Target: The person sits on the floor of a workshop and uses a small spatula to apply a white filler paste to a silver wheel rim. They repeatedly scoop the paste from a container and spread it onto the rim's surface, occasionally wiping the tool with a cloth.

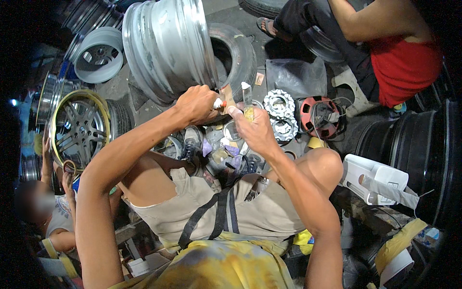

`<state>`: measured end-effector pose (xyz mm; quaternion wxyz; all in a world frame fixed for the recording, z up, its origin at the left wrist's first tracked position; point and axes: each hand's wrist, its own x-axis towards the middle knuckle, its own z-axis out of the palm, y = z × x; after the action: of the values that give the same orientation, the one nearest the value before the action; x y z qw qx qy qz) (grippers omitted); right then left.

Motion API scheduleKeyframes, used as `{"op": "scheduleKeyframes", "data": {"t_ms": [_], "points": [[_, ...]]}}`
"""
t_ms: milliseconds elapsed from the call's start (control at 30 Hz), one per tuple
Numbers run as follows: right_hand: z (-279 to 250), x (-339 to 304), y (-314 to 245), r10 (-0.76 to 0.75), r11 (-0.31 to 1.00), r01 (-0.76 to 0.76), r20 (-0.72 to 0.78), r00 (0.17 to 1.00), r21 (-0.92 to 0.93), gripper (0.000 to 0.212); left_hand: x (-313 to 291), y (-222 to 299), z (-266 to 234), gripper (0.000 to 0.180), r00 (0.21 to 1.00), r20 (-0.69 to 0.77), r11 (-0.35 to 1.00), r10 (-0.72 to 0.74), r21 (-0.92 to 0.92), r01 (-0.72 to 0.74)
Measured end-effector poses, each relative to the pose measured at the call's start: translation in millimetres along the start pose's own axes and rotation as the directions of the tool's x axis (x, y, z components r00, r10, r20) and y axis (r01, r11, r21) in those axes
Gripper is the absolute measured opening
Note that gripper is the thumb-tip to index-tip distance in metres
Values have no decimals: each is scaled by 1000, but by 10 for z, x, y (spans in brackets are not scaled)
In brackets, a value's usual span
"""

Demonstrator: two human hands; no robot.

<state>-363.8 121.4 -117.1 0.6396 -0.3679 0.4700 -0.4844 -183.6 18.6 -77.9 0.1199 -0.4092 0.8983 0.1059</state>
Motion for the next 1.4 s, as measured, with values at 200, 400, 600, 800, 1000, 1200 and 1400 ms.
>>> {"op": "scheduleKeyframes", "data": {"t_ms": [200, 400, 600, 800, 1000, 1200, 1400], "points": [[-15, 140, 255, -148, 976, 130, -96, 984, -173, 36, 23, 99, 2, 26, 999, -27, 996, -25, 83, 27], [-10, 140, 258, -157, 951, 119, -113, 981, -286, 40, 69, 163, 176, 18, 988, -122, 984, -99, 137, 116], [-92, 164, 172, -208, 932, 160, -117, 971, -326, 39, -57, 146, 154, 19, 984, -93, 978, -150, 133, 161], [-163, 69, -103, -2, 985, -14, -94, 996, -171, 36, -219, -8, -81, 25, 960, -103, 964, -259, -90, 250], [-153, -88, -388, 68, 988, -52, 107, 992, -148, 27, -429, -343, -539, 32, 931, -156, 705, -329, -696, 132], [-170, -299, -905, 12, 892, 63, 162, 987, -447, 32, -555, -4, -865, 29, 997, -16, 564, -78, -825, 31], [-552, -1103, -1388, -315, 834, 184, -174, 933, -520, 29, -514, 166, -999, 32, 996, -90, 647, -23, -760, -54]]}}
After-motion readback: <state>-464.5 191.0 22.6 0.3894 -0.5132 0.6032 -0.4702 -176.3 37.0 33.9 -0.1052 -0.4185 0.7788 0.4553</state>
